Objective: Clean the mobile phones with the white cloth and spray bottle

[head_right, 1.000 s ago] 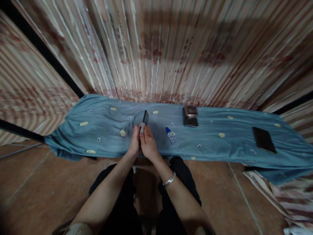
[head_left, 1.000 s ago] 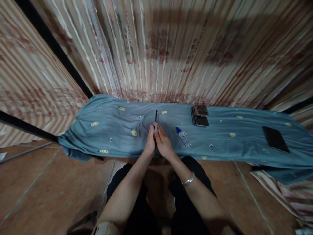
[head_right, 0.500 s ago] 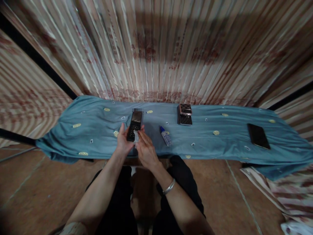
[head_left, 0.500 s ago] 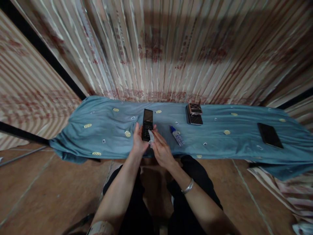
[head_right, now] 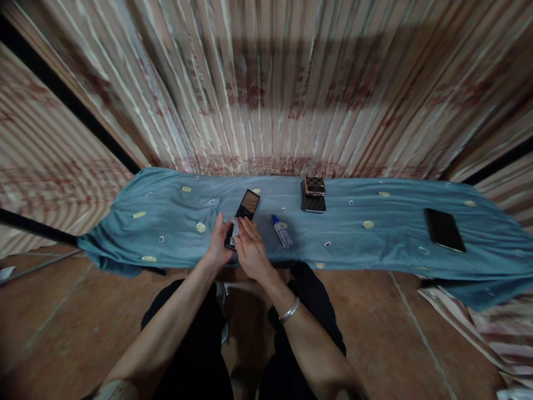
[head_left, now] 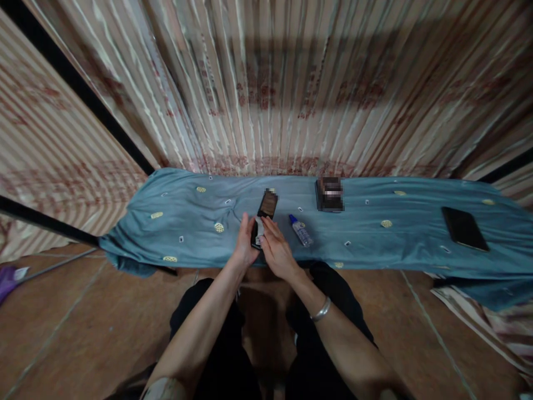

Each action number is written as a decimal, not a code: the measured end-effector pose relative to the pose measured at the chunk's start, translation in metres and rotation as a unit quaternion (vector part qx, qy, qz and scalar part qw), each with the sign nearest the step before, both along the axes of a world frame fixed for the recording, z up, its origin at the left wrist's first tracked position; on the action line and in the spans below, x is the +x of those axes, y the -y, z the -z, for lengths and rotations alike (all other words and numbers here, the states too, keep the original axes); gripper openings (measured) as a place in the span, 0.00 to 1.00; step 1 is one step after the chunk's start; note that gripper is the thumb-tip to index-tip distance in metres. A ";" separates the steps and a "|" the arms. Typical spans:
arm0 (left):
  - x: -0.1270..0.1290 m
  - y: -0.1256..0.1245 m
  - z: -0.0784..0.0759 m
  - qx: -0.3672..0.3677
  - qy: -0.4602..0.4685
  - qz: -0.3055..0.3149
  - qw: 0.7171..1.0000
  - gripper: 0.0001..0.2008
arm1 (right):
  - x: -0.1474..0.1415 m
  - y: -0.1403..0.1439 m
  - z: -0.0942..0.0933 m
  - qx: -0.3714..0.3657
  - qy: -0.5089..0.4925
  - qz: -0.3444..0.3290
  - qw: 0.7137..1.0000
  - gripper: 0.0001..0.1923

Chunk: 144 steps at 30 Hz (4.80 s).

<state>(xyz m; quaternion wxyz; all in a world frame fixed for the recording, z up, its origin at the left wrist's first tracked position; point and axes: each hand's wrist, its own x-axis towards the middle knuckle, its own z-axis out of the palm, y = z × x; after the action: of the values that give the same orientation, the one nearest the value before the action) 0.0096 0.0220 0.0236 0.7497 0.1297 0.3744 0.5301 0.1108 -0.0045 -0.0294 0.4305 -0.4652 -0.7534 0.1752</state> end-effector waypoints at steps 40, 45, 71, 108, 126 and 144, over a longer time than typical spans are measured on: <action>-0.050 0.088 -0.050 0.103 -0.016 0.053 0.993 0.19 | 0.030 -0.036 -0.095 -0.219 -0.400 -0.015 0.890 0.20; -0.036 0.082 -0.050 0.080 0.004 0.017 0.997 0.15 | 0.012 -0.022 -0.097 -0.239 -0.486 -0.003 0.841 0.15; -0.004 -0.004 -0.022 0.073 0.042 -0.057 0.995 0.11 | 0.001 0.030 -0.033 -0.245 -0.296 -0.013 0.923 0.22; 0.023 0.024 -0.019 0.074 0.033 -0.109 0.991 0.17 | -0.003 -0.002 -0.047 0.052 0.076 0.062 0.994 0.25; 0.014 0.016 -0.019 0.072 0.035 -0.102 0.992 0.09 | 0.010 -0.007 -0.040 0.083 0.028 0.106 0.991 0.21; 0.023 0.017 -0.019 0.100 0.012 -0.011 0.995 0.10 | 0.052 -0.002 -0.056 0.039 -0.083 0.174 0.980 0.18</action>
<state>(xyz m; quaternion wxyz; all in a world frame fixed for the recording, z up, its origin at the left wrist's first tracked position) 0.0324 0.0050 0.0429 0.7317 0.1932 0.3119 0.5745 0.1632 -0.0025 0.0263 0.5334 -0.5562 -0.6284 0.1064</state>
